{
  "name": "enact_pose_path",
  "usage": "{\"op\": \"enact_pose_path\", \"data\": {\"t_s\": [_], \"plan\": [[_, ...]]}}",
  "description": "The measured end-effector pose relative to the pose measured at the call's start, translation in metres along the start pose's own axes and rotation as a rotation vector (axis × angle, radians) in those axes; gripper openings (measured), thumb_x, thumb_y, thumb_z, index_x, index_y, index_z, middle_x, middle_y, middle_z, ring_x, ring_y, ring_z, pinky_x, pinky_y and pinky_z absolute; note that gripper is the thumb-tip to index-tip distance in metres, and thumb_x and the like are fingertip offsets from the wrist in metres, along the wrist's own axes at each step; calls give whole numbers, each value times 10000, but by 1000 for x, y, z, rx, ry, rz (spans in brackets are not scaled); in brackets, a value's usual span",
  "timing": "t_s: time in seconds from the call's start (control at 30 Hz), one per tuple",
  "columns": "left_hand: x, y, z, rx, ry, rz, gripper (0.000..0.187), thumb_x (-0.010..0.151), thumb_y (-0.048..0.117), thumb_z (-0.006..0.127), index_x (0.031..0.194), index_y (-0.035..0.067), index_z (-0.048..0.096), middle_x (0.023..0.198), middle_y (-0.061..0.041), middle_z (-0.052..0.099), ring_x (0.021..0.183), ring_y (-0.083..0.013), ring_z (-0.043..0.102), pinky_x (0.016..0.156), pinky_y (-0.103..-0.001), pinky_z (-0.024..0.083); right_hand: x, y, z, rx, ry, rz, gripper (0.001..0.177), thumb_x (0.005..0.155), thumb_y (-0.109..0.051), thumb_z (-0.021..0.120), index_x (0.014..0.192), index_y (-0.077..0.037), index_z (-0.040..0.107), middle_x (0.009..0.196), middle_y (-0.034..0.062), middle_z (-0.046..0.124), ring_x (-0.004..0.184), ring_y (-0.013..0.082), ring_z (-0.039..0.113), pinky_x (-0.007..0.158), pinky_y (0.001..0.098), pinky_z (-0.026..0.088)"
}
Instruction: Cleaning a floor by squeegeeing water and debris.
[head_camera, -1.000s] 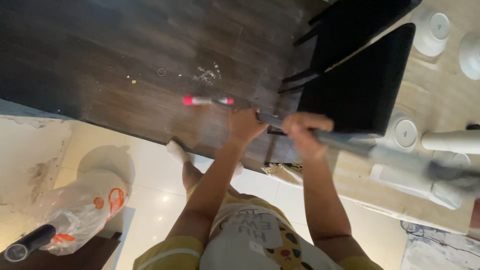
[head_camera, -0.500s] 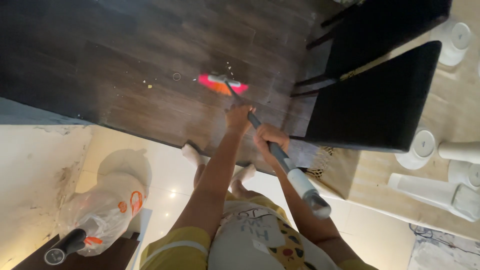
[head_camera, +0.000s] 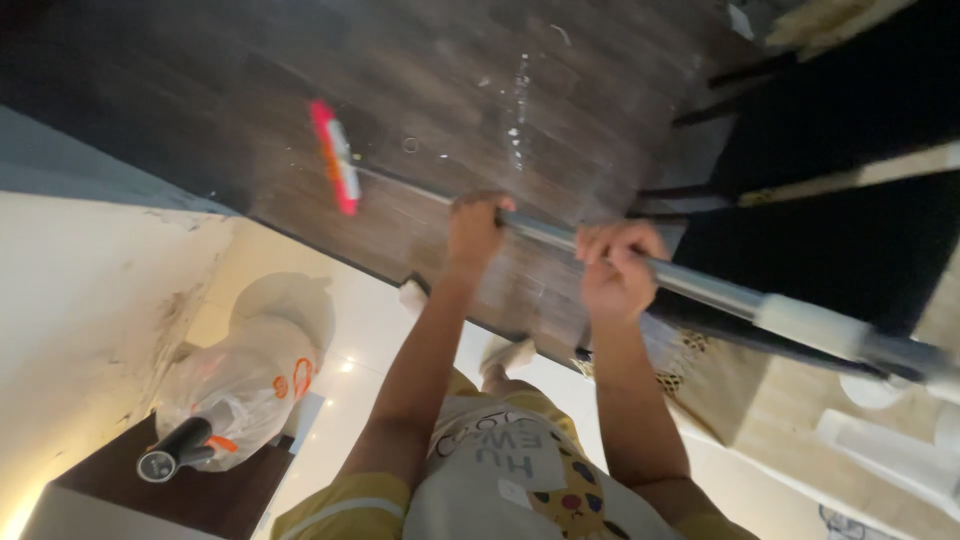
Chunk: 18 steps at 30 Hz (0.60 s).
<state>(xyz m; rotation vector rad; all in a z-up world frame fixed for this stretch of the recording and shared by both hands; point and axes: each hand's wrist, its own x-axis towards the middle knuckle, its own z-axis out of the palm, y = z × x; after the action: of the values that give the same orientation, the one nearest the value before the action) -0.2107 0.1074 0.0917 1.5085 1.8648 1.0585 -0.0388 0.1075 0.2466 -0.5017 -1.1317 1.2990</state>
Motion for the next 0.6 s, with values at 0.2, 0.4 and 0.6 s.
{"op": "enact_pose_path", "data": {"t_s": [0.2,0.4,0.6], "plan": [[-11,-149,-85,491,141,-272,325,810,52,717,1094,210,741,1231,-30,692,1199,-257,614,1017,-491,450,-58,152,63,-258,-186,248,85,925,-36,597,900,-2,671,1020,174,698,1093,294,660,1002,428,519],[-49,-258,-85,579,-68,-577,371,795,160,758,1152,237,695,1404,-20,575,1347,-253,466,1027,-639,385,-112,231,115,-268,-292,222,130,892,73,713,867,-23,629,970,136,724,911,223,699,856,344,568],[-26,-200,-48,124,-48,-261,143,843,181,686,935,208,792,1092,-91,728,1083,-335,679,952,-447,556,-48,151,91,-424,-258,232,65,886,56,586,854,0,590,903,113,643,894,216,645,844,348,557]]}}
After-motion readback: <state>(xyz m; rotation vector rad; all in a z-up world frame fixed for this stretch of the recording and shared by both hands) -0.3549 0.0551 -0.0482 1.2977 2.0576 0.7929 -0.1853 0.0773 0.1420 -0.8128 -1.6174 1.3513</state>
